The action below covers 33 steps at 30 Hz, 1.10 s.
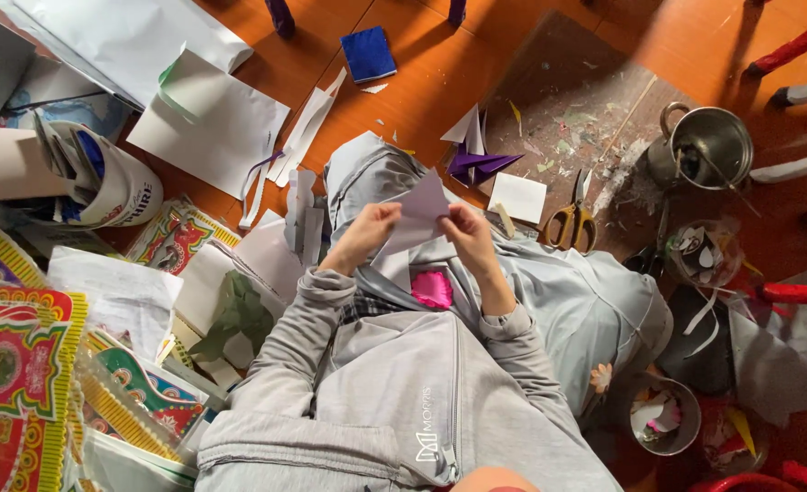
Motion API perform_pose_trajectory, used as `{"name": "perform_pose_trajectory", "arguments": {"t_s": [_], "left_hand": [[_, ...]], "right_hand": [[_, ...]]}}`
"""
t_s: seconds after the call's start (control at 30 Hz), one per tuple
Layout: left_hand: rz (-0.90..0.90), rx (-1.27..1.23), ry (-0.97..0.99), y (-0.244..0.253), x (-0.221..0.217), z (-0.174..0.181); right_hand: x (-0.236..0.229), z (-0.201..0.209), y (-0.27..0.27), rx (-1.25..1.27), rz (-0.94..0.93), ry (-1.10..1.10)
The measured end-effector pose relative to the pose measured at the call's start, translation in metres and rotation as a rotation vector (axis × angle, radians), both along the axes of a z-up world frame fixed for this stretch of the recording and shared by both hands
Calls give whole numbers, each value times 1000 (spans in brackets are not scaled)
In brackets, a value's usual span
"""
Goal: Folding, cutting, and gluing colored paper to create decorative items while sitting on a workspace floor.
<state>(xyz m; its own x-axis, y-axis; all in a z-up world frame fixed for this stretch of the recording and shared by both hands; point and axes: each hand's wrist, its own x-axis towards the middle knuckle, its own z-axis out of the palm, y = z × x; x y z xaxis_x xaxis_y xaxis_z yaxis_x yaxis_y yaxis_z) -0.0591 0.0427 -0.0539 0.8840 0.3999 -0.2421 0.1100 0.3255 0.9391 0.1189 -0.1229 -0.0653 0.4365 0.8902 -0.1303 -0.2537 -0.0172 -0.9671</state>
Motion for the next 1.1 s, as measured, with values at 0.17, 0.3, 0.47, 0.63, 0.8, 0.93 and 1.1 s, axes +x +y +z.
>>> {"name": "perform_pose_trajectory", "arguments": {"t_s": [0.17, 0.3, 0.47, 0.63, 0.8, 0.93, 1.1], "left_hand": [[76, -28, 167, -3, 1, 54], [157, 49, 141, -6, 4, 48], [235, 66, 161, -4, 4, 48], [211, 24, 113, -2, 6, 60], [157, 19, 127, 2, 5, 53], [96, -92, 81, 3, 5, 85], [42, -51, 65, -2, 6, 110]], "right_hand": [[-2, 20, 0, -84, -132, -137], [-1, 22, 0, -66, -131, -131], [5, 22, -3, -59, -126, 65], [9, 20, -6, 10, -106, 130], [17, 29, -12, 56, -54, 295], [27, 22, -15, 99, -63, 473], [28, 28, -26, 171, -102, 511]]}}
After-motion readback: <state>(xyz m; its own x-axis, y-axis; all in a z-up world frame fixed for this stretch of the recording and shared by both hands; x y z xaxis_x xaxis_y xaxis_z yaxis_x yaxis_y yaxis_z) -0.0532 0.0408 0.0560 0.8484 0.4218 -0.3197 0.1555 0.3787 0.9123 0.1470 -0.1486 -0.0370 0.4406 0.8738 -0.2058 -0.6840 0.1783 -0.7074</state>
